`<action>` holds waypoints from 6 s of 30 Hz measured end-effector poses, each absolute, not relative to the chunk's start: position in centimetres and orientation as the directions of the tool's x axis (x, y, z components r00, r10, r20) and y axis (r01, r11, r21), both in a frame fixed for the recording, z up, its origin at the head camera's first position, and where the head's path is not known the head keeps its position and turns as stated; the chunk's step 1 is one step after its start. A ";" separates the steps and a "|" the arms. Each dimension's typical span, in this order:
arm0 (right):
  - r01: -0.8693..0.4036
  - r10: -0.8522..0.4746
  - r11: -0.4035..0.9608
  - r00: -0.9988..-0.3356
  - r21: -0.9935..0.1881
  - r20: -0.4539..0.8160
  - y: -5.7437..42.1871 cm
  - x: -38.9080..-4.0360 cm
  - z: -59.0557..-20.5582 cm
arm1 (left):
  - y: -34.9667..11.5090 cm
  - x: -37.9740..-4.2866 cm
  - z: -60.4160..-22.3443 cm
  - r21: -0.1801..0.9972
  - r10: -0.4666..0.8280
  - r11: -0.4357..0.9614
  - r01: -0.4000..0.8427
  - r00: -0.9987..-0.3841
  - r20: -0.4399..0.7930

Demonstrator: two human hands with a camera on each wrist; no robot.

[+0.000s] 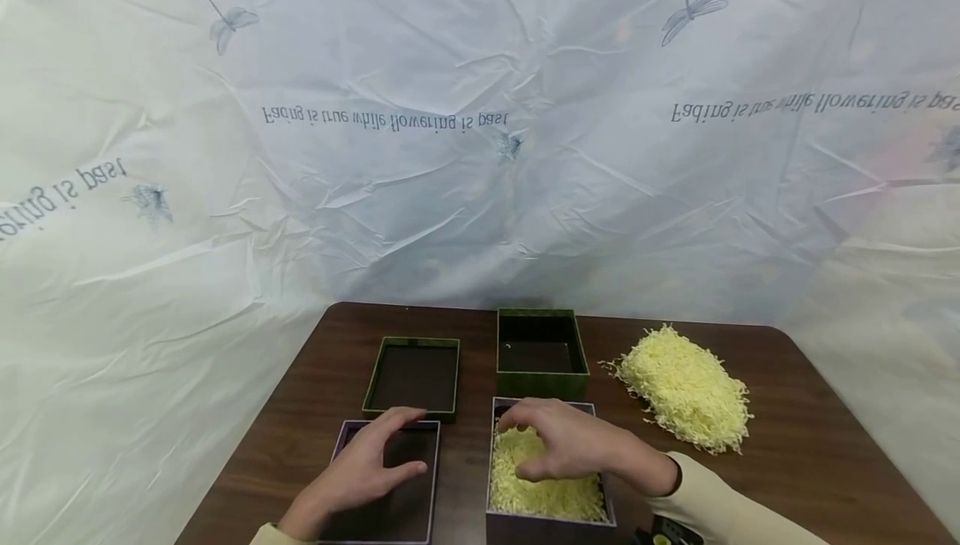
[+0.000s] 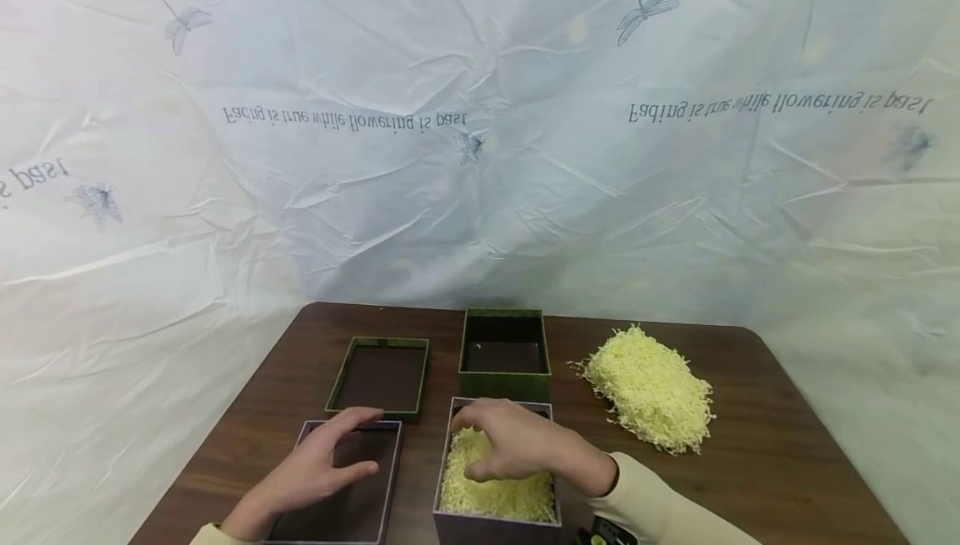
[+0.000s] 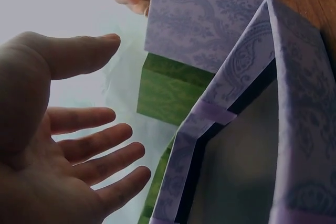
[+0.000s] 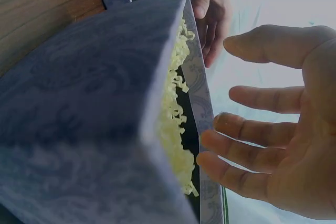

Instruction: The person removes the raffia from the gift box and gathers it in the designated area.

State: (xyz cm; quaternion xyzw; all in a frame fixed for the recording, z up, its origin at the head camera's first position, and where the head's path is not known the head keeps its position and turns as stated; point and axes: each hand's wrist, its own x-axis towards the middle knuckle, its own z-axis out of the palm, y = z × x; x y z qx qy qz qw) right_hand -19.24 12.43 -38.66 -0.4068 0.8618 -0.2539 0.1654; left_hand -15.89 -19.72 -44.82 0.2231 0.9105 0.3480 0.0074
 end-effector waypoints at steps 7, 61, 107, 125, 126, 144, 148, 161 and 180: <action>-0.642 -0.778 0.570 -0.622 -0.513 -0.087 12.9 -19.0 -39.1 | -18.8 -16.1 -44.9 0.651 0.462 0.616 0.443 -0.873 0.158; -0.804 -0.872 0.488 -0.464 -0.341 -0.154 13.9 -19.6 -43.1 | -13.3 -17.1 -46.9 0.736 0.677 0.360 0.573 -0.704 0.217; -0.896 -0.898 0.437 -0.439 -0.072 0.010 12.0 -19.3 -45.1 | -12.9 -17.6 -46.9 0.909 0.742 0.103 0.403 -0.640 0.200; -0.851 -0.887 0.444 -0.463 -0.279 0.000 12.4 -19.8 -43.5 | -13.3 -17.8 -46.4 0.921 0.752 0.097 0.377 -0.634 0.181; -0.849 -0.885 0.446 -0.465 -0.283 0.002 12.5 -19.8 -43.4 | -13.3 -17.8 -46.3 0.922 0.754 0.098 0.375 -0.633 0.177; -0.808 -0.837 0.492 -0.542 -0.323 0.082 13.4 -19.9 -41.9 | -13.5 -18.0 -45.9 0.929 0.761 0.110 0.352 -0.632 0.149; -0.813 -0.831 0.484 -0.543 -0.324 0.120 13.6 -19.8 -41.7 | -13.6 -18.1 -45.9 0.930 0.759 0.121 0.347 -0.636 0.138; -0.759 -0.795 0.541 -0.602 -0.363 0.073 14.2 -19.5 -40.8 | -13.5 -17.9 -46.3 0.929 0.762 0.113 0.353 -0.631 0.147; -0.738 -0.742 0.544 -0.645 -0.400 0.182 15.1 -19.3 -39.8 | -13.4 -18.1 -46.2 0.905 0.747 0.140 0.401 -0.643 0.170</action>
